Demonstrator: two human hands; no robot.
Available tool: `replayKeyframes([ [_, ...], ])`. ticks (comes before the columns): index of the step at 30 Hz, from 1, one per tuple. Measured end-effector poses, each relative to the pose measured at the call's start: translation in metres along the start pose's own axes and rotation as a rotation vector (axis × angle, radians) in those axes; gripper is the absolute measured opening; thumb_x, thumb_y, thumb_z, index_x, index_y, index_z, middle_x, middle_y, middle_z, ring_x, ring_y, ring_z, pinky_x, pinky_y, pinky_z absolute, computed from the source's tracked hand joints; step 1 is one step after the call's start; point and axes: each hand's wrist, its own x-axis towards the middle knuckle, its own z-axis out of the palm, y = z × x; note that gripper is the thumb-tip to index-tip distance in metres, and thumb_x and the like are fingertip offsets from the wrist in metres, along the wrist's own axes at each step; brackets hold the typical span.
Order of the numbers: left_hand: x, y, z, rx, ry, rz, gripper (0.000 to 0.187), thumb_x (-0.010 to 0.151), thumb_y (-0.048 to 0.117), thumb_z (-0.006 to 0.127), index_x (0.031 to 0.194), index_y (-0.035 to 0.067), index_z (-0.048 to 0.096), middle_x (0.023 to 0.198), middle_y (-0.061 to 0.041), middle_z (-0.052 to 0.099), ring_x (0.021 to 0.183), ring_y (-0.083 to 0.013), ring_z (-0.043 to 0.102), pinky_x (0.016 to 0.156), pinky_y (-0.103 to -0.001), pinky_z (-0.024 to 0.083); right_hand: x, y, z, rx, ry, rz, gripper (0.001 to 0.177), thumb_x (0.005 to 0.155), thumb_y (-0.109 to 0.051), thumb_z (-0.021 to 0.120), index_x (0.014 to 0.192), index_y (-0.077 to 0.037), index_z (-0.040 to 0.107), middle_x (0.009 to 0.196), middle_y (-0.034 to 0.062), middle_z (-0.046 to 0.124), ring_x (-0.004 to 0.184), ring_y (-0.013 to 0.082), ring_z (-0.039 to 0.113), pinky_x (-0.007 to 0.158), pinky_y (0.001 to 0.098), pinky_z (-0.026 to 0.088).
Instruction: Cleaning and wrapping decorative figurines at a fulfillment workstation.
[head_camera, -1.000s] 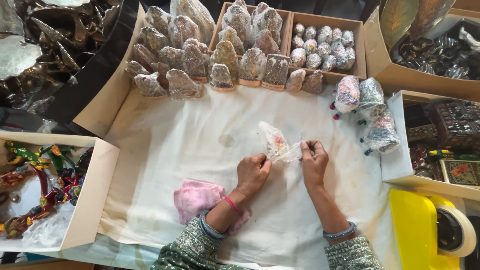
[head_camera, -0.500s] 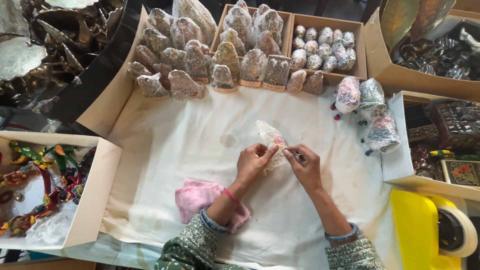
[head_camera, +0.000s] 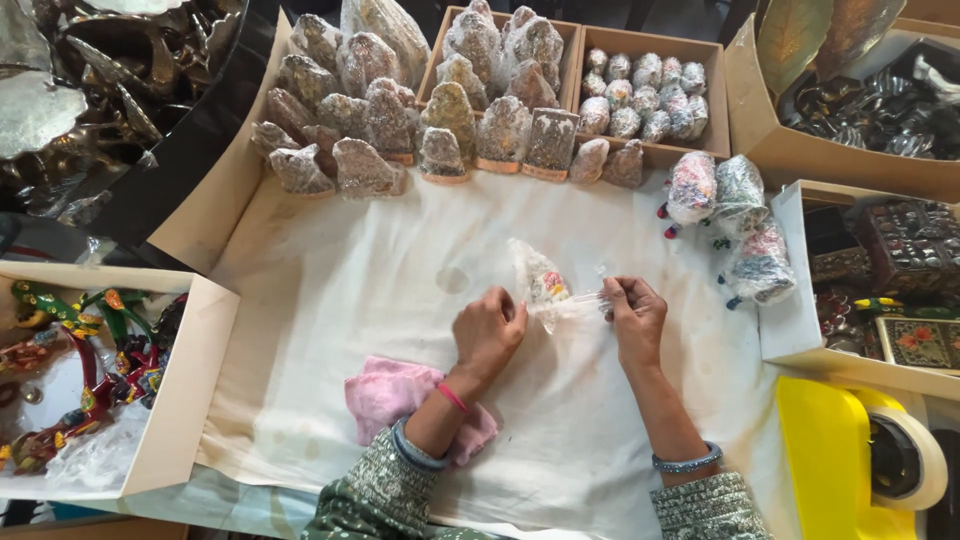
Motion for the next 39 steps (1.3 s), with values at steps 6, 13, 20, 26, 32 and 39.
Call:
replayKeyframes([
  [6,0.002,0.054,-0.034,0.073,0.369,0.599,0.029,0.095,0.017,0.071,0.122,0.007,0.067,0.128,-0.011,0.066,0.114,-0.0325,0.065,0.092,-0.043,0.055,-0.014,-0.016,0.004,0.079,-0.137,-0.108,0.014,0.103,-0.011,0.063,0.1,0.001,0.07,0.091,0.0045,0.074,0.087,0.0082,0.067,0.083,0.0228,0.052],
  [13,0.052,0.017,0.015,0.576,-0.179,0.917,0.046,0.085,0.016,0.066,0.13,0.021,0.064,0.148,-0.006,0.054,0.14,-0.0269,0.046,0.116,-0.051,0.033,-0.057,-0.034,-0.014,-0.12,-0.366,-0.184,0.016,0.092,-0.004,0.065,0.106,-0.001,0.072,0.103,0.009,0.072,0.095,0.0129,0.069,0.087,0.0274,0.056],
  [20,0.043,0.016,0.0,0.619,-0.367,0.649,0.047,0.082,0.027,0.074,0.125,0.011,0.063,0.123,-0.011,0.059,0.124,-0.0298,0.052,0.113,-0.054,0.033,-0.086,-0.063,-0.031,-0.552,-0.695,-0.627,0.016,0.078,-0.008,0.083,0.092,-0.007,0.076,0.114,0.0081,0.075,0.118,0.021,0.066,0.096,0.034,0.055],
  [26,0.029,0.014,-0.007,0.328,-0.241,0.625,0.038,0.076,0.023,0.083,0.105,0.009,0.062,0.113,-0.012,0.061,0.112,-0.031,0.058,0.103,-0.049,0.042,-0.057,-0.076,-0.016,-0.439,-0.178,-0.163,0.021,0.094,-0.017,0.074,0.11,-0.003,0.074,0.111,0.0077,0.075,0.098,0.0158,0.073,0.08,0.0299,0.061],
  [32,0.016,0.022,-0.007,0.134,-0.247,0.585,0.042,0.08,0.023,0.085,0.11,0.007,0.06,0.101,-0.011,0.067,0.095,-0.0324,0.066,0.083,-0.043,0.053,-0.044,-0.061,0.007,-0.473,-0.341,-0.173,0.039,0.088,-0.017,0.077,0.122,0.0,0.067,0.112,0.006,0.072,0.102,0.01,0.065,0.072,0.0275,0.056],
  [39,0.02,0.011,-0.001,-0.014,-0.211,0.463,0.027,0.091,0.028,0.074,0.113,0.012,0.07,0.102,-0.01,0.068,0.081,-0.0263,0.072,0.074,-0.039,0.058,-0.055,-0.039,0.006,-0.428,-0.317,-0.178,0.023,0.098,-0.015,0.066,0.112,0.004,0.07,0.084,0.0027,0.067,0.07,0.009,0.06,0.065,0.0272,0.052],
])
